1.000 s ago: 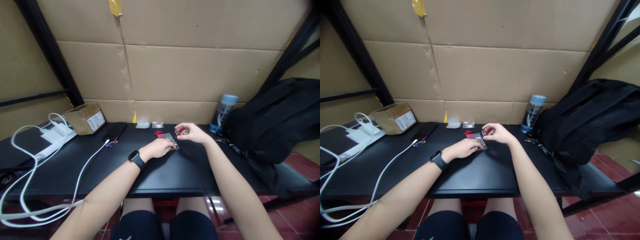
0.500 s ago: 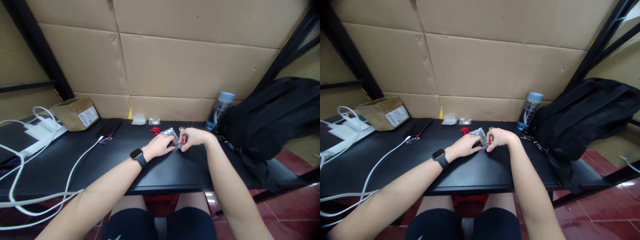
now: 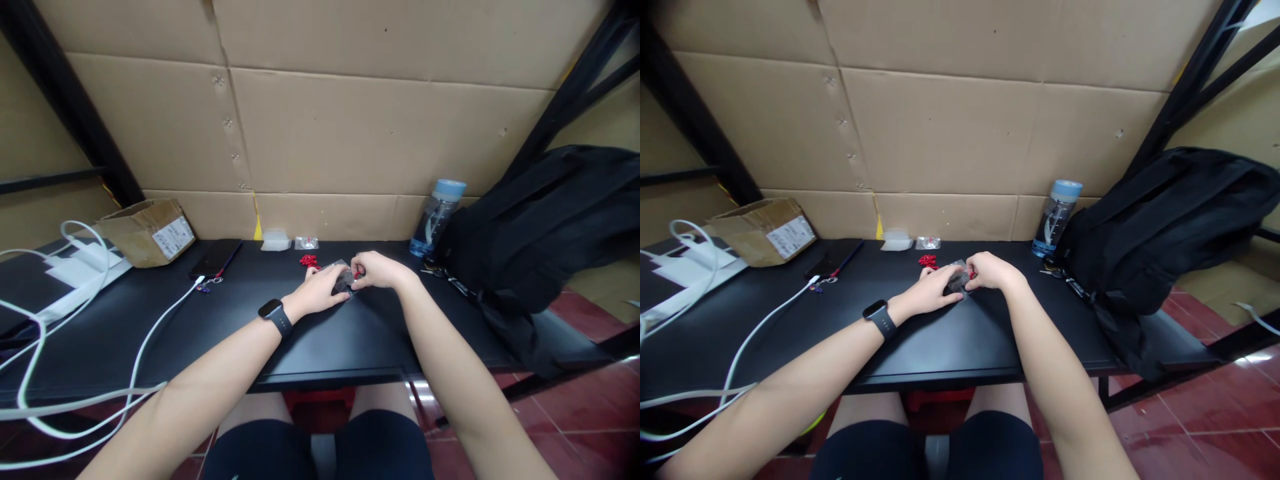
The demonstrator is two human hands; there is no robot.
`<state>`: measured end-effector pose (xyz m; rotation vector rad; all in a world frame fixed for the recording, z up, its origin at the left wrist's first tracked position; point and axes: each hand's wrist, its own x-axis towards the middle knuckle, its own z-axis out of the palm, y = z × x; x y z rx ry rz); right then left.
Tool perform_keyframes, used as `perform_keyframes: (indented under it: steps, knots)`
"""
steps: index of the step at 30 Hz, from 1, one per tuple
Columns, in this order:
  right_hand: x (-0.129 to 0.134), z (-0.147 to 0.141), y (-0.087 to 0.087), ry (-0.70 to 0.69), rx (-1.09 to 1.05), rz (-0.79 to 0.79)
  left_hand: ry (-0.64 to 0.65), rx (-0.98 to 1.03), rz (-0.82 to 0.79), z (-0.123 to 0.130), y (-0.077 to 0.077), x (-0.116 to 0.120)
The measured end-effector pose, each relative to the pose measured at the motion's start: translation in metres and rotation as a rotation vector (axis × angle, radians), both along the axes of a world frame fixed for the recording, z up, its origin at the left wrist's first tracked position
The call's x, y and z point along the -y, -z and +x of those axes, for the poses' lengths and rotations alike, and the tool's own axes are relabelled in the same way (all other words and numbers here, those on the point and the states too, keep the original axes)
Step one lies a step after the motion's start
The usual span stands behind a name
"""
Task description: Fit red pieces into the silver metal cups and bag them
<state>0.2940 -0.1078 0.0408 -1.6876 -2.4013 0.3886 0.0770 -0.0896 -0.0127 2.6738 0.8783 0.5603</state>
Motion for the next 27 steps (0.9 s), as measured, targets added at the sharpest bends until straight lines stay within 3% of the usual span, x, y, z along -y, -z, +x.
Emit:
perform_keyframes:
  steps: [5,8,17,27]
  knots:
    - [-0.003,0.002,0.005,-0.058,-0.085,-0.025,-0.02,0.031,-0.044,0.001,-0.001,-0.001]
    - [-0.007,0.0,0.008,-0.059,-0.073,0.037,-0.025,0.068,-0.066,0.001,-0.001,-0.003]
    - [-0.013,-0.021,0.021,0.191,0.011,0.262,-0.025,0.165,-0.121,0.001,0.004,-0.01]
    - [-0.013,-0.028,0.029,0.145,-0.041,0.275,0.028,0.091,-0.059,-0.014,-0.005,-0.015]
